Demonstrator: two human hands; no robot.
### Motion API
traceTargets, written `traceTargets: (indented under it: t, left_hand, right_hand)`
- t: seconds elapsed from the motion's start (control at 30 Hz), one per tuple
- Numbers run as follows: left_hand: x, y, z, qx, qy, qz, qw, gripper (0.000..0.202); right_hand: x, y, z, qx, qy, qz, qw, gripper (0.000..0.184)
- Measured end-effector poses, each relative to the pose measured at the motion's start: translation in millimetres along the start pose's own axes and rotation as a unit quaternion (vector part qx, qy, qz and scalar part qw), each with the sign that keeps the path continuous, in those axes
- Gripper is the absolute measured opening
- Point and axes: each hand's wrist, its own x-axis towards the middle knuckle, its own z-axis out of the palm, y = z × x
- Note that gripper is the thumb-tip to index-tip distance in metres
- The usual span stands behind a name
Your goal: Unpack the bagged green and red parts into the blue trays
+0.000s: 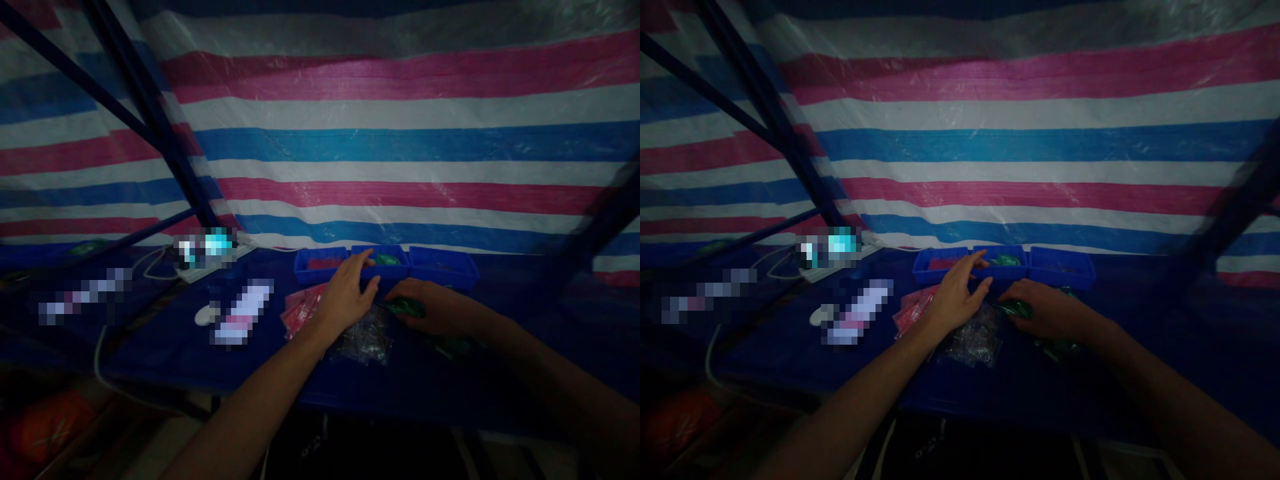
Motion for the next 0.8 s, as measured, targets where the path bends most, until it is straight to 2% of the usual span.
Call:
traceTargets:
  t: [0.2, 0.33, 0.43, 0.63, 0.8]
  left_hand:
    - [0, 0, 0.7, -0.006, -0.006, -0.001, 1.000, 0.051]
    - [0, 0, 1.0, -0.003, -0.014, -0.004, 1.000, 0.051]
    - [-1, 0, 1.0, 0.002, -0.018, -0.004, 1.000, 0.051]
    - [-1, 0, 1.1, 0.007, -0.013, -0.004, 1.000, 0.050]
    - [-2, 0, 1.7, 0.006, -0.013, 0.002, 1.000, 0.050]
  right_hand:
    - [3, 7, 2, 0.012, 0.037, -0.009, 0.999, 0.055]
    - [6, 14, 6, 0.021, 0.058, 0.005, 0.998, 0.055]
    - [5, 18, 8, 0.025, 0.053, 0.016, 0.998, 0.055]
    - [0, 13, -2, 0.027, -0.012, 0.024, 0.999, 0.057]
    - [1, 11, -6, 0.039, 0.015, 0.030, 0.999, 0.050]
